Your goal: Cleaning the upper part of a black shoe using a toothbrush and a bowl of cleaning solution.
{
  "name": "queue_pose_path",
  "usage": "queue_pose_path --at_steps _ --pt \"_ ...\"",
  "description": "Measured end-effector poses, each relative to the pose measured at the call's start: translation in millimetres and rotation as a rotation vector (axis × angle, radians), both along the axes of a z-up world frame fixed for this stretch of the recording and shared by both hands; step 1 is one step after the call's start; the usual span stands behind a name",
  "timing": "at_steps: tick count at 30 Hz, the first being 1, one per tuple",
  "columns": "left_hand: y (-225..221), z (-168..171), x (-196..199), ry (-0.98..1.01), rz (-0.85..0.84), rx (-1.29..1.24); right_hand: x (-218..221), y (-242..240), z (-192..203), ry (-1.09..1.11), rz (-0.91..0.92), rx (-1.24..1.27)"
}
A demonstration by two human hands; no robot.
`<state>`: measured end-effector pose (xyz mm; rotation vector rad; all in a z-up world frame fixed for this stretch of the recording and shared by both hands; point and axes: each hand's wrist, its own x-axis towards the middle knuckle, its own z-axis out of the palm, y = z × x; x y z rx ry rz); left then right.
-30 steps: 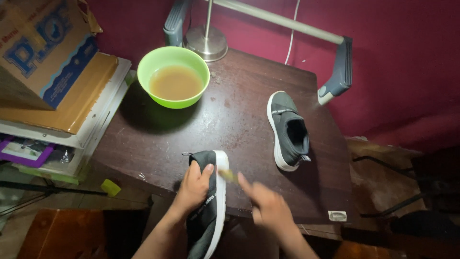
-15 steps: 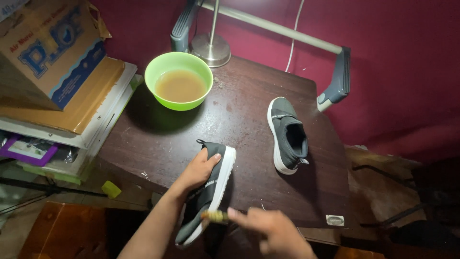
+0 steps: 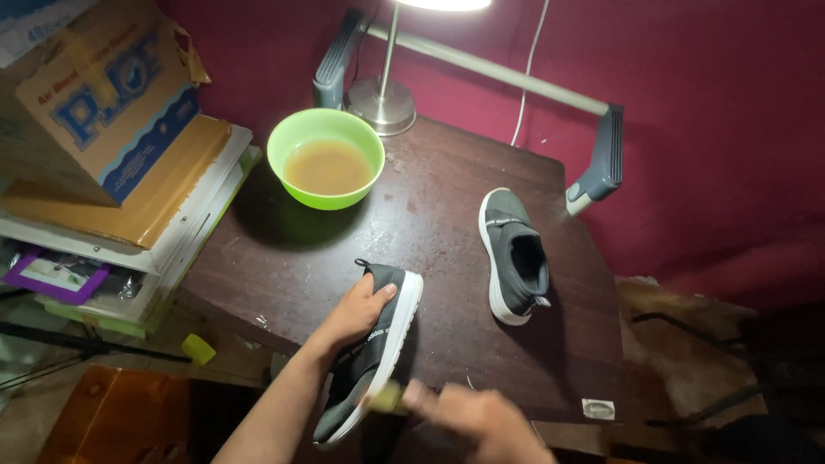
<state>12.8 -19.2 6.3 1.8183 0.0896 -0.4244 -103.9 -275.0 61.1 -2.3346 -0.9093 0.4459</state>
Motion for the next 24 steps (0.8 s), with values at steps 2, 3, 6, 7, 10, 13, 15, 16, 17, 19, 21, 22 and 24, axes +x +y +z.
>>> queue_pose_path --at_steps 2,3,6,7,10,13,15,16,17,19,21,22,24 --pt "1.2 0.0 -1.4 -0.003 0.001 -0.008 1.0 1.1 -0.3 0.009 0.178 -0.129" --pt "1.8 -1.1 -1.6 -0.024 -0.003 -0.030 12.7 -0.1 -2.0 -0.014 0.011 -0.040" --pt "0.2 8.0 -1.8 -0.006 -0.002 -0.046 49.5 -8.3 -4.1 -0.013 -0.255 -0.029" --pt "0.6 13.3 -4.0 0.043 0.011 -0.036 60.2 -10.8 -4.5 0.022 -0.346 -0.105" --pt "3.4 8.7 -2.9 0.106 0.027 -0.073 40.6 -4.5 2.5 -0.067 -0.119 0.132" --pt "5.3 -2.7 0.6 0.037 0.030 -0.144 73.4 11.3 35.5 0.216 -0.563 -0.281" --pt "13.7 43.2 -15.6 -0.015 0.091 -0.198 86.4 -24.6 12.7 0.022 -0.598 -0.059" --pt "19.0 68.0 -19.6 -0.075 0.158 -0.253 95.6 -41.6 2.0 -0.181 -0.616 0.165" --pt "29.3 82.0 -16.3 -0.076 0.147 -0.249 89.0 -40.0 15.5 -0.183 -0.626 0.169" --pt "49.8 104.4 -22.0 -0.172 0.246 -0.167 69.8 -37.0 39.9 -0.095 -0.723 0.277" --pt "77.2 85.7 -7.7 -0.909 0.085 -0.206 57.7 -26.2 54.0 -0.069 -0.706 0.305" --pt "92.4 77.9 -0.4 -1.639 -0.109 -0.225 52.1 -19.7 61.4 -0.043 -0.692 0.333" --pt "152.1 -61.2 8.1 -0.999 0.190 -0.695 42.2 -20.2 52.0 0.050 -0.697 0.359"
